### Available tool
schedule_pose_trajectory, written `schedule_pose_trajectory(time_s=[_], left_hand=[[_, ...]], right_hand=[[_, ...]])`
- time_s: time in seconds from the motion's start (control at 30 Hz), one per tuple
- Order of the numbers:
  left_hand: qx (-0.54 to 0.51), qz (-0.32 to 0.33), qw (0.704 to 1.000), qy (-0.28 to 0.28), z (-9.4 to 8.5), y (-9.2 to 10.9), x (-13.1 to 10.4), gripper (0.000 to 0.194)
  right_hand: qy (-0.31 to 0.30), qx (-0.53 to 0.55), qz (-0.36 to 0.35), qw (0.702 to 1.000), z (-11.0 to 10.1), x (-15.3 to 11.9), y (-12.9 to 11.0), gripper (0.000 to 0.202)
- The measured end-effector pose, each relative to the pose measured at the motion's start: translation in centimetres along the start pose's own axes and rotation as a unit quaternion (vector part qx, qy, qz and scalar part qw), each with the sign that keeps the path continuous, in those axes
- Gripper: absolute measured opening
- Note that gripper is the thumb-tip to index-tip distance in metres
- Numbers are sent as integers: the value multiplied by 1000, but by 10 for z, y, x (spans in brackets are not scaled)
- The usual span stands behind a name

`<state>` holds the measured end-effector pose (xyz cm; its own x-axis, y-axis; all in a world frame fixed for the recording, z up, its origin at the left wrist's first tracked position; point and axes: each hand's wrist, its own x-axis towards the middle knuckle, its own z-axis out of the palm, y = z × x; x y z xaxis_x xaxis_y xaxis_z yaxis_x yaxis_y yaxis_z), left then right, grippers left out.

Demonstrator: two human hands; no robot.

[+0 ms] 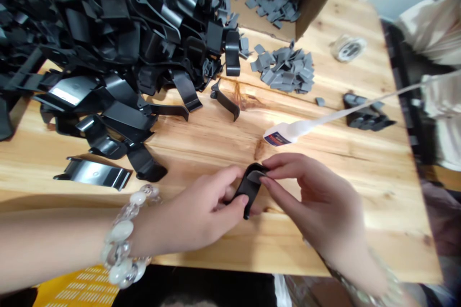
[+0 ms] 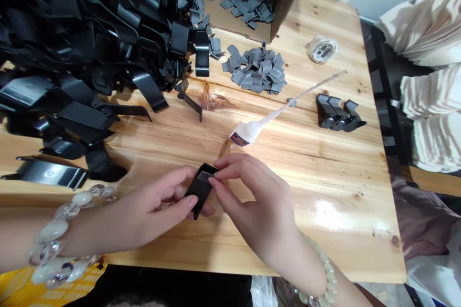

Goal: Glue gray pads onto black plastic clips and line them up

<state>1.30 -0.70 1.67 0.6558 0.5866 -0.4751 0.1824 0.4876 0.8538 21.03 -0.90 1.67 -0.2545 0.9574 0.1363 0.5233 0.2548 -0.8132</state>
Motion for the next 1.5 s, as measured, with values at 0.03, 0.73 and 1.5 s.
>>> schedule_pose_trajectory(time_s=[0.03,0.73,1.5], left_hand=[[1,0,1000,0,0,0,0,18],[21,27,999,-4,0,-1,-3,32],[79,54,995,15,-1,-4,-4,31]], right_hand=[[5,-7,-5,1000,1,0,1,13],[-17,117,106,987,2,8,-6,10],[-90,52,159,982,-5,8,-7,6]])
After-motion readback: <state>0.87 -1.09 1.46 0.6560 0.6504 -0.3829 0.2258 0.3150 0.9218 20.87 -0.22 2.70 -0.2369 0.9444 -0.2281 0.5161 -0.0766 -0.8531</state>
